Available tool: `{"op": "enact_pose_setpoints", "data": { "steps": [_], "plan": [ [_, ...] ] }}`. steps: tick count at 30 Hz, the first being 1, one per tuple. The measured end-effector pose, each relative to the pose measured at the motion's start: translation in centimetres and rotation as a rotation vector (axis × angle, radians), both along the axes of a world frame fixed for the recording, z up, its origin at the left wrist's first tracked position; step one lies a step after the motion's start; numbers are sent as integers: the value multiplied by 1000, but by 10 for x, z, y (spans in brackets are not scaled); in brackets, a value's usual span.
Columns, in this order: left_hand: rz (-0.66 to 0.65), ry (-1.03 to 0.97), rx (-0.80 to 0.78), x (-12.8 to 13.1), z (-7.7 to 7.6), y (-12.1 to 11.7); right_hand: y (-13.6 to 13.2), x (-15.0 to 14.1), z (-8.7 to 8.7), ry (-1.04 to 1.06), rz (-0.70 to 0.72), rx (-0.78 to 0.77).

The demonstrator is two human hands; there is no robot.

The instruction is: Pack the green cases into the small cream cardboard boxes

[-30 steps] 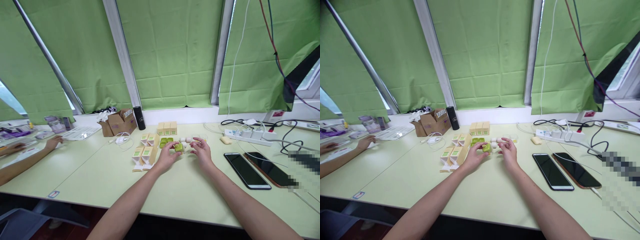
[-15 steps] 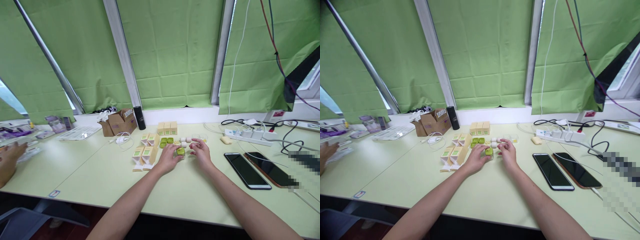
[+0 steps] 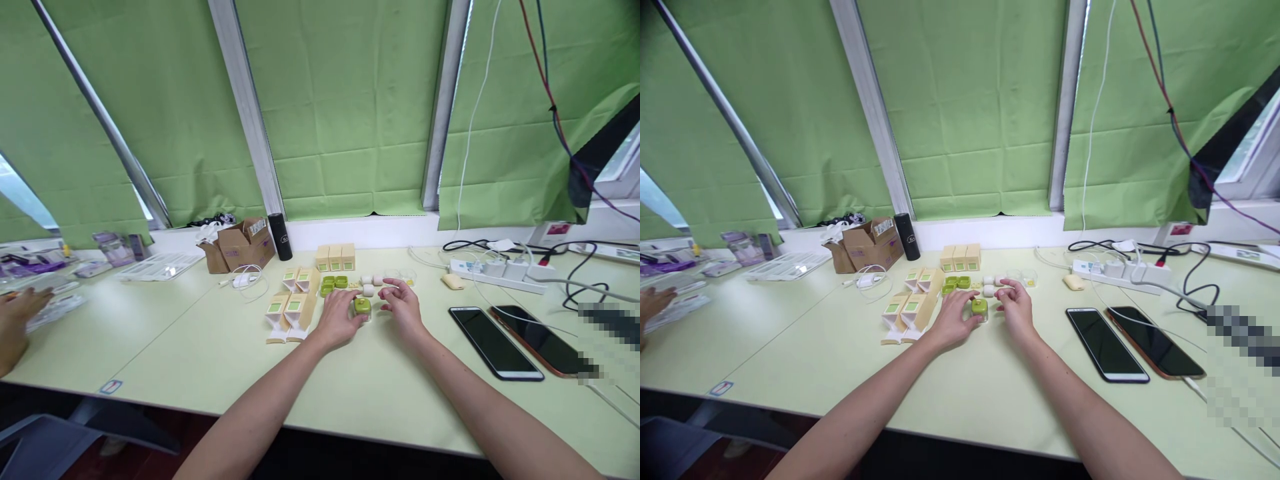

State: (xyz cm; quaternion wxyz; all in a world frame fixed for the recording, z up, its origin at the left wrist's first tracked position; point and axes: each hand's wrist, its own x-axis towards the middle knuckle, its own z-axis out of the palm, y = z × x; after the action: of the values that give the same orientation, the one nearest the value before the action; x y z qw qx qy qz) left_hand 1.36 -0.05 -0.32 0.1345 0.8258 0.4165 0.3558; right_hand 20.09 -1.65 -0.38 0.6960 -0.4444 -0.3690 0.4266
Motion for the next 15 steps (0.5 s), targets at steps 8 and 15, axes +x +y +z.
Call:
{"op": "enact_pose_setpoints", "data": {
  "steps": [8,15],
  "plan": [
    [303,76,193,-20,32,10,-2,0,2,-17,-6,-16],
    [520,382,309,-66,49,-11,0,1,1,-38,-16,9]
  ]
}}
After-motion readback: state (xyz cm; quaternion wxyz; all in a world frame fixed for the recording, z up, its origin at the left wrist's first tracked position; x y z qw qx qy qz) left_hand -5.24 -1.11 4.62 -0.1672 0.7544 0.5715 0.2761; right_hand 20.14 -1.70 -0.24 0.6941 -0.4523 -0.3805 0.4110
